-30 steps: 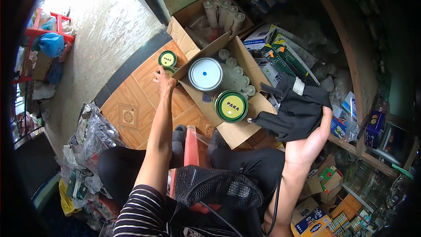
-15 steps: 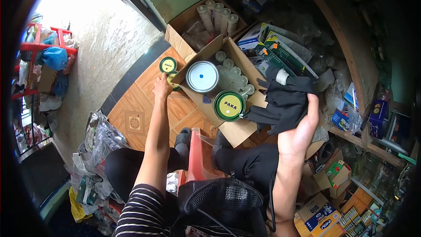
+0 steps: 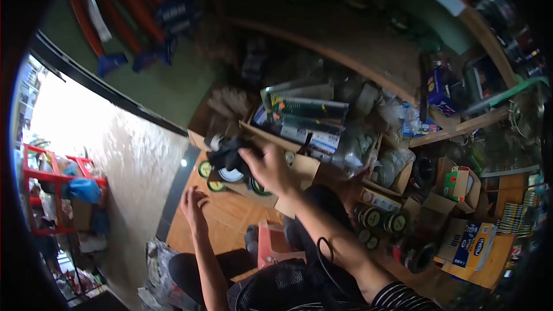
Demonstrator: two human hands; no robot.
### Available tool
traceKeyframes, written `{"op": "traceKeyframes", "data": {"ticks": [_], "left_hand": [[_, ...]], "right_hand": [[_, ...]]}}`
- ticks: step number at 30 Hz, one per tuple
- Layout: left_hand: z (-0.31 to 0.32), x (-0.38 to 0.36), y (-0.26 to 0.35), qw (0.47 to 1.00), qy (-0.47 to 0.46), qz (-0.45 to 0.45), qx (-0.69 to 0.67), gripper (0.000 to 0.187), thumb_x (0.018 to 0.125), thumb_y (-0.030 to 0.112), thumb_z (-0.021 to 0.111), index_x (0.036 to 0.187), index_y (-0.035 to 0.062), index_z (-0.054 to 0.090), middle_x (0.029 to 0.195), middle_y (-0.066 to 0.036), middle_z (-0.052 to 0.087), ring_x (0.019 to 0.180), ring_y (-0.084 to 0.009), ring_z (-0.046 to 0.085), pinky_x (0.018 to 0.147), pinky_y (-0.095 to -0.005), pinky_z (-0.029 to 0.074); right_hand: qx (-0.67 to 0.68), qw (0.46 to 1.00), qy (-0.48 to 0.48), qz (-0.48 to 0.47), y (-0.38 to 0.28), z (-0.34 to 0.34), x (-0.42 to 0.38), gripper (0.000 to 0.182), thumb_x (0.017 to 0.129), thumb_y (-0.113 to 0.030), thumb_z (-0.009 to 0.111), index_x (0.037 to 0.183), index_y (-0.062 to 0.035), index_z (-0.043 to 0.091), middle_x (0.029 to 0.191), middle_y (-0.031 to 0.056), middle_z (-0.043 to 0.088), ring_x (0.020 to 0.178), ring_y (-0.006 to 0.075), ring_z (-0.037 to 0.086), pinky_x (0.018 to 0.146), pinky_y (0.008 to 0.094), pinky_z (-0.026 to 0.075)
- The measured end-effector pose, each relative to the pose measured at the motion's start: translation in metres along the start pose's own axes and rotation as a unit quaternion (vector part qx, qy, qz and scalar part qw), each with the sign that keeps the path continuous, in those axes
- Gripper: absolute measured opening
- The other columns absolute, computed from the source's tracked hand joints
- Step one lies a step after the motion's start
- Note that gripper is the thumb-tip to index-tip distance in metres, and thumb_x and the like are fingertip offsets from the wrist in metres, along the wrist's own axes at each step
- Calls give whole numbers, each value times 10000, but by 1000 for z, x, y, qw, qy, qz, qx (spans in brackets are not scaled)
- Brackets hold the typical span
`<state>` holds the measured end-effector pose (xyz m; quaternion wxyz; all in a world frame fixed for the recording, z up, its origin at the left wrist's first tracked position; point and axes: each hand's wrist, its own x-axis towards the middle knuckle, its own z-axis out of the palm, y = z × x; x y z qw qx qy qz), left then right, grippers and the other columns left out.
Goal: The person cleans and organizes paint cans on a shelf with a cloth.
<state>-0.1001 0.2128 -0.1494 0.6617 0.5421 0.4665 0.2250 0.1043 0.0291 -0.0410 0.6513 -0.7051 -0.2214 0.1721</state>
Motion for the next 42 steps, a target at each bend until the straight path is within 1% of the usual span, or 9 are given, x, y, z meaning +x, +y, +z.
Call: {"op": "traceKeyframes", "data": {"ticks": [3,12,18,19,21,26,29,34,42], "left_hand": [[35,-73,72,968,-251,-7,-23,336,1070,294,589,1289,43,628,1047,-58,707,967,-169,695,863,-342,563],[49,-92,69,946,-183,-42,-266,324,1109,267,485,1332,50,578,1219,-78,657,1092,-174,673,911,-338,581],[35,-142,83,956,-175,-50,-230,356,1134,318,440,1383,86,549,1220,-57,658,1015,-150,690,799,-290,606],[32,-147,78,955,-199,-57,-212,390,1128,321,455,1420,76,536,1326,-88,646,1173,-205,672,959,-342,603],[12,-134,48,839,-418,-73,-341,377,1111,301,488,1407,73,541,1281,-80,666,1116,-160,692,798,-278,633],[41,-170,45,897,-245,-74,-361,363,1098,353,510,1395,154,575,1206,-9,695,1020,-127,716,759,-255,624],[33,-165,49,856,-345,-54,-382,386,1102,370,500,1410,146,562,1266,-16,675,1071,-131,700,804,-270,624],[34,-170,65,903,-218,-1,-370,443,1109,380,481,1450,99,518,1383,-72,608,1305,-204,584,1132,-374,478],[36,-172,71,945,-198,18,-259,377,1126,309,465,1434,94,486,1327,-79,576,1239,-225,588,1042,-393,504]], "right_hand": [[-106,992,-68,-8,-31,18,-13,240,950,-275,700,1036,-52,718,814,179,733,816,351,740,697,438,553],[-131,907,-159,-368,-48,56,-82,246,871,-139,724,1098,-49,697,1060,113,594,1024,311,622,901,414,519],[-17,954,-124,-272,-62,21,-83,221,927,-163,695,1119,-54,697,1026,118,641,1035,334,628,944,434,486],[-4,961,-122,-250,-63,17,-85,215,931,-162,694,1112,-47,695,1041,123,648,1057,333,632,946,424,492],[8,966,-131,-224,-69,8,-88,209,942,-160,684,1110,-36,692,1049,130,653,1056,337,637,944,413,498],[3,952,-198,-232,-57,7,-95,311,956,-225,684,1182,-11,699,1057,140,651,1052,306,653,938,389,505],[22,960,-193,-200,-55,11,-101,326,965,-243,688,1196,-14,690,1109,142,637,1069,297,644,955,386,503],[-37,941,-79,-326,-76,7,-118,360,951,-361,739,1146,-62,693,1137,131,624,1079,305,621,982,437,469],[-171,900,-174,-361,-61,-1,-106,308,881,-201,748,1134,-42,674,1048,118,680,1070,310,650,947,458,466]]}}
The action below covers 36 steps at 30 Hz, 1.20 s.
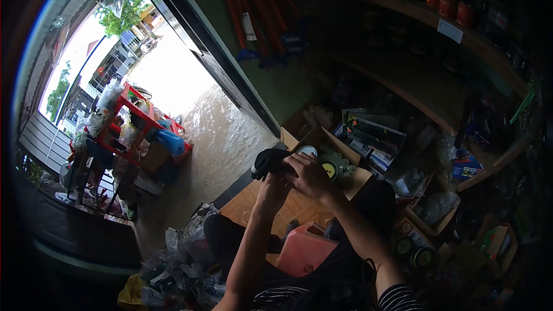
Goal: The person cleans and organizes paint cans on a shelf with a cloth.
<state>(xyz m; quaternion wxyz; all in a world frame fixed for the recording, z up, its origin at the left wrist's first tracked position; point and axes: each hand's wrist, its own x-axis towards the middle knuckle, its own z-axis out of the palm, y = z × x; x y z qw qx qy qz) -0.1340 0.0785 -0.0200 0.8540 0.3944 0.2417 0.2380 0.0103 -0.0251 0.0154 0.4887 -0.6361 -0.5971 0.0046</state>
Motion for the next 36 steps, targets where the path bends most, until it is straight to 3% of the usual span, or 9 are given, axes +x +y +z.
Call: {"op": "traceKeyframes", "data": {"ticks": [6,9,12,18,22,24,25,28,36], "left_hand": [[17,-4,2,991,-2,5,136,398,1094,280,535,1452,118,470,1376,-91,558,1282,-250,590,1041,-439,538],[25,-7,10,962,30,5,271,427,1090,330,532,1450,109,477,1328,-85,605,1247,-243,618,1006,-430,559],[22,13,14,949,-43,29,312,412,1097,371,491,1401,94,516,1281,-90,642,1174,-228,660,916,-388,595],[52,33,13,985,69,-134,88,312,1087,385,485,1227,133,604,841,-10,645,641,-143,651,571,-337,543],[68,20,4,966,199,-109,127,304,1023,374,581,1193,123,608,825,5,623,643,-114,622,544,-304,497],[58,18,-9,979,128,-94,127,296,1054,342,553,1229,109,608,967,-34,659,886,-165,666,733,-310,539],[63,18,-19,988,102,-69,97,300,1066,328,539,1243,95,606,1025,-54,671,981,-180,669,804,-294,538],[18,46,-58,964,-47,49,257,266,1032,272,586,1217,86,634,1143,-123,675,1114,-197,644,898,-258,504],[57,60,-43,974,-44,15,222,221,931,226,637,1104,94,668,1054,-124,684,1004,-220,666,818,-290,521]], "right_hand": [[-21,1000,-23,0,11,1,-1,213,906,-161,683,1074,-32,664,1073,166,675,1035,379,660,899,459,512],[75,997,34,8,5,-1,4,211,977,-205,643,1093,-29,643,1072,164,666,1020,321,675,892,413,523],[298,928,-39,218,-8,-19,9,213,1045,-226,579,1090,-18,586,1035,148,644,1014,295,658,910,394,500],[367,893,88,247,18,4,10,273,1117,-298,481,1144,-31,527,989,71,577,936,147,547,883,321,466],[309,912,113,244,39,12,7,244,1094,-258,538,1091,-14,560,911,69,598,854,152,571,800,323,484],[240,948,108,179,41,11,6,240,1068,-235,579,1025,1,598,837,104,642,795,186,623,741,343,502],[217,954,51,200,36,4,5,235,1064,-239,582,1032,-10,620,847,170,692,798,281,700,719,390,526],[20,989,-31,144,10,-24,9,205,1046,-250,593,1017,-49,625,887,204,724,854,421,708,684,515,549],[-24,999,-31,-34,-5,-23,7,114,991,-196,653,1005,-83,657,875,84,693,829,295,726,683,421,586]]}}
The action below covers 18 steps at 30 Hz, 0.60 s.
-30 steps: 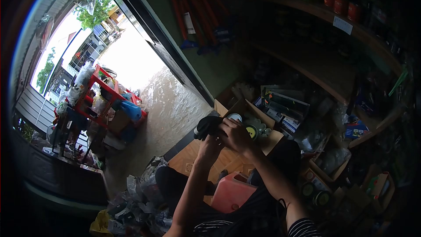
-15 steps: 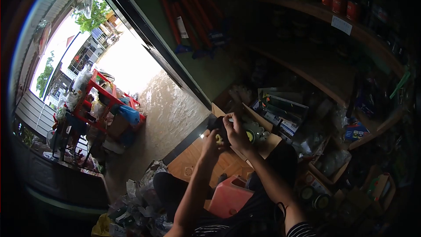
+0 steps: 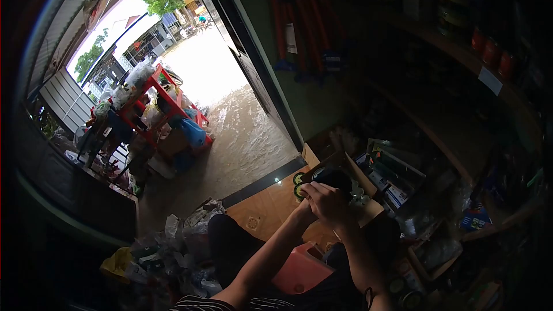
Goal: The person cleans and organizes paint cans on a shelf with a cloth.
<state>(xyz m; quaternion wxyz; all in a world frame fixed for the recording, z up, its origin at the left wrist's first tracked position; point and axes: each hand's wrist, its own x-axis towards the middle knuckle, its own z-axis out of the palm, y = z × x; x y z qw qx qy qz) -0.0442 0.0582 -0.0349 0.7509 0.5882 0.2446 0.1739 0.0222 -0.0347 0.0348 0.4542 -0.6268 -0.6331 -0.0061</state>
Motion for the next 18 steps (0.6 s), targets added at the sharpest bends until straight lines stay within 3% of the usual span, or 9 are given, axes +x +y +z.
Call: {"op": "traceKeyframes", "data": {"ticks": [2,6,9,13,17,18], "left_hand": [[1,6,4,1000,-4,12,21,210,905,215,650,1076,96,677,1031,-124,687,976,-226,671,798,-297,526],[-8,18,18,993,-23,56,101,191,854,192,675,1020,99,695,986,-124,691,920,-238,682,757,-313,534],[-22,28,41,962,-52,132,234,177,816,175,695,977,102,708,953,-125,694,879,-246,691,727,-325,541],[-39,45,74,839,-36,274,468,162,765,152,720,921,106,725,908,-125,699,823,-258,702,687,-340,550],[-1,36,107,602,200,342,692,154,693,142,706,842,117,738,817,-95,706,700,-286,698,588,-396,542],[11,28,123,610,215,313,696,82,786,154,697,859,130,726,881,-103,713,774,-260,711,635,-391,551]], "right_hand": [[-1,1000,-14,-24,-3,2,1,123,965,-203,691,1025,-97,678,881,61,675,824,255,711,682,395,589],[25,998,-36,-44,-14,4,2,141,958,-214,719,1018,-92,684,953,69,662,907,263,700,739,411,585],[90,995,36,-35,-14,2,4,180,965,-256,721,1034,-96,677,962,65,662,880,274,690,731,409,581],[81,994,72,-28,-12,-8,9,222,936,-253,765,1057,-87,681,956,69,654,897,274,693,751,396,575],[43,994,94,-33,-15,-10,16,205,914,-221,782,1035,-91,681,947,58,644,916,263,654,813,407,512],[33,994,102,-26,-15,-9,19,192,916,-209,777,1028,-88,678,953,59,645,921,264,647,819,410,502]]}}
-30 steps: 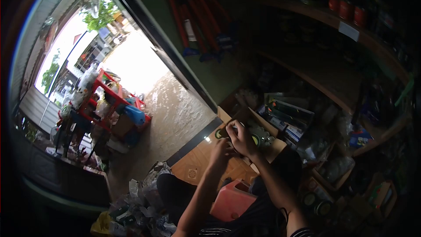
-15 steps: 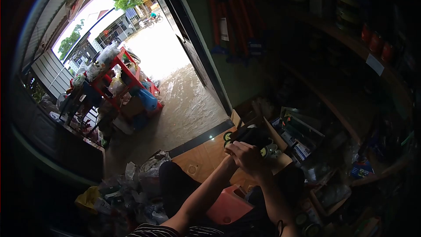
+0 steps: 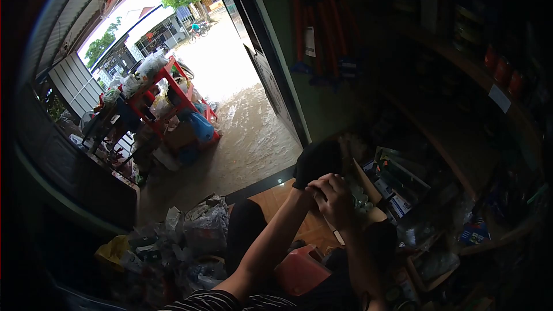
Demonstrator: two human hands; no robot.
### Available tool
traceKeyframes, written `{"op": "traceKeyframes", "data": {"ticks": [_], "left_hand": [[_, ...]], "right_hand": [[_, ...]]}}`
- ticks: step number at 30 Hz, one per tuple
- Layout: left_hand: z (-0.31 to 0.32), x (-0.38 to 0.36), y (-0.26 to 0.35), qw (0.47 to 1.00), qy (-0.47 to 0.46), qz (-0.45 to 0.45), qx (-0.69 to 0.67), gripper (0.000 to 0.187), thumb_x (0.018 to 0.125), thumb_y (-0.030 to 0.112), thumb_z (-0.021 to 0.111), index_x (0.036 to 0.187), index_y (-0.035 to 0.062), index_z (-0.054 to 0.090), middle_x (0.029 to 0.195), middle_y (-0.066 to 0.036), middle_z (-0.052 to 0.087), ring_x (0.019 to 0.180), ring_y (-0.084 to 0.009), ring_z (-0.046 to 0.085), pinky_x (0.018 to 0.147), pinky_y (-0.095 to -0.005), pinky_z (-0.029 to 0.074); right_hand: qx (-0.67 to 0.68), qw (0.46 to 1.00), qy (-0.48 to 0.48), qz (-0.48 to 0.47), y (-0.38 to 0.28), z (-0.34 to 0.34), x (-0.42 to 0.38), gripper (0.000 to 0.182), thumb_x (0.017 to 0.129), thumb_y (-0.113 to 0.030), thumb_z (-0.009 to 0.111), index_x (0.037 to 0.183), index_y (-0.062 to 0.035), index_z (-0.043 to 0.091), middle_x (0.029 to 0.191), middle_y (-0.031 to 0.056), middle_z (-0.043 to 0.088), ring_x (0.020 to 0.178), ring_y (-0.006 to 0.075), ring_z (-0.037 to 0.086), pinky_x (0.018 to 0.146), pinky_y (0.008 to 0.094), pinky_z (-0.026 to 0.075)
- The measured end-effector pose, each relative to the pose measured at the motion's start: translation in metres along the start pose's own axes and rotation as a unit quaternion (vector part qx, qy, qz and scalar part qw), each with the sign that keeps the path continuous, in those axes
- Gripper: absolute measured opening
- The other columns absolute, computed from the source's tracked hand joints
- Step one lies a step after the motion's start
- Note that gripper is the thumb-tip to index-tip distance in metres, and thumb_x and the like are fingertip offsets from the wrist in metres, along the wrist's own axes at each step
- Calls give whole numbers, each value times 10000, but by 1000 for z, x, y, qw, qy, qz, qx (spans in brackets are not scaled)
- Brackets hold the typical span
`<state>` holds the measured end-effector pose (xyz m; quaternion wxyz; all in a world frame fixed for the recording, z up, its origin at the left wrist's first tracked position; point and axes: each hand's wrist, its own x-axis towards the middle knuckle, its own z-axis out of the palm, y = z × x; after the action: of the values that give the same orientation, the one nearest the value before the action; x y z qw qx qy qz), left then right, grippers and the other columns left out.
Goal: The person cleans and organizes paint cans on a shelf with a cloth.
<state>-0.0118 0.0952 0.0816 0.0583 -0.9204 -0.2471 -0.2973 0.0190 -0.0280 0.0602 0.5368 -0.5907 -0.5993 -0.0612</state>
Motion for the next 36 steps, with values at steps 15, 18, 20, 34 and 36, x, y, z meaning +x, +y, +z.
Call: {"op": "traceKeyframes", "data": {"ticks": [15,18,20,34,36], "left_hand": [[82,0,-42,903,-20,-23,-428,74,737,137,704,782,90,668,822,-81,647,804,-260,644,717,-375,512],[102,9,-51,884,-27,-1,-467,86,718,130,717,764,85,658,793,-80,639,783,-266,634,705,-384,502],[116,13,-57,919,-8,32,-393,96,706,125,725,752,82,652,773,-79,634,768,-269,628,697,-390,496],[178,26,-107,938,3,-123,-323,248,581,239,789,768,110,690,831,-117,685,769,-350,681,668,-402,552],[191,14,-110,906,-11,-175,-385,170,649,154,767,775,91,672,833,-110,682,768,-321,680,671,-388,548]], "right_hand": [[13,999,-16,39,27,40,1,173,988,-249,700,1032,-86,663,1025,60,622,938,248,621,850,381,467],[22,987,-23,155,60,21,1,142,977,-190,724,1043,-67,704,1039,61,661,997,238,647,910,371,493],[14,976,45,214,105,-6,9,90,979,-142,692,1007,-57,694,994,75,657,993,232,654,892,351,518],[-620,775,52,115,500,-194,145,502,962,-213,640,1436,-89,532,1317,269,594,1185,486,594,948,582,519],[-639,745,37,186,506,-198,144,461,966,-246,652,1390,-86,571,1334,260,583,1199,470,591,950,571,517]]}}
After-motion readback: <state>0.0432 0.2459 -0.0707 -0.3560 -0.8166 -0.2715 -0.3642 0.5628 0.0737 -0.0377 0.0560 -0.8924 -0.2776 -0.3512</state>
